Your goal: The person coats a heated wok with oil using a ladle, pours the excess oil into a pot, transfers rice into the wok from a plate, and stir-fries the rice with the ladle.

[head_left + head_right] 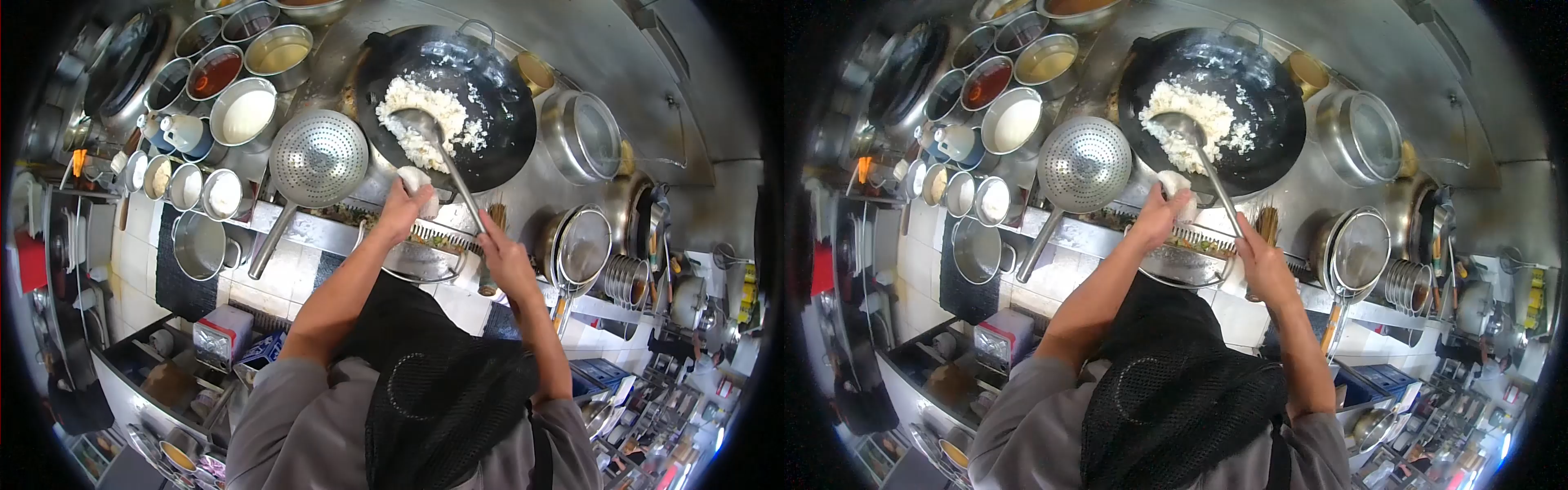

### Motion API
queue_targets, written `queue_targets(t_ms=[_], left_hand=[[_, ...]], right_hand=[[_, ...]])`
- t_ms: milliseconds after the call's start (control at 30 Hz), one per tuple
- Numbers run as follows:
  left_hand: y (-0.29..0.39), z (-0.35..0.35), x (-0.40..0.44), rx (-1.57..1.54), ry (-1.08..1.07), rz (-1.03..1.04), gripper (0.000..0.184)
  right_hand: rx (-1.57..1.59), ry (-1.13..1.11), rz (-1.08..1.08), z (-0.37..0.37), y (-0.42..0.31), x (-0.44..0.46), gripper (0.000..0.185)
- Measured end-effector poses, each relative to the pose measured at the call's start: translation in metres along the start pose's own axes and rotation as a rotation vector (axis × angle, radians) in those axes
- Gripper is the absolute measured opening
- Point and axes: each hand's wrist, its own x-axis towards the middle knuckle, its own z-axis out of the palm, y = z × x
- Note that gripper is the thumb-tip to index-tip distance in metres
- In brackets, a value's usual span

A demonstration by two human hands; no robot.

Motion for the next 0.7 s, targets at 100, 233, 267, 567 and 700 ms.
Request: queue_targets(t_ms=[100, 233, 267, 567, 700], left_hand=[[0.0, 0.001, 0.0, 0.021, 0.004, 0.046, 0.045], [-0.005, -0.002, 0.01, 0.102, -0.021, -0.002, 0.061], [-0.008, -0.003, 0.013, 0.097, -0.021, -0.001, 0.058], [-0.005, -0.002, 0.012, 0.07, 0.0, -0.04, 0.046], [-0.013, 0.003, 0.014, 0.057, -0.013, -0.017, 0.038]], right_hand=[[0.028, 0.028, 0.094, -0.019, -0.025, -0.027, 0.045], [-0.144, -0.038, 0.046, 0.019, 0.001, -0.008, 0.046], [-0.083, 0.039, -0.035, 0.027, 0.011, 0.011, 0.045], [-0.223, -0.093, 0.046, -0.055, 0.005, -0.036, 0.05], [-0.434, -0.053, 0.196, 0.005, 0.056, 0.021, 0.051]])
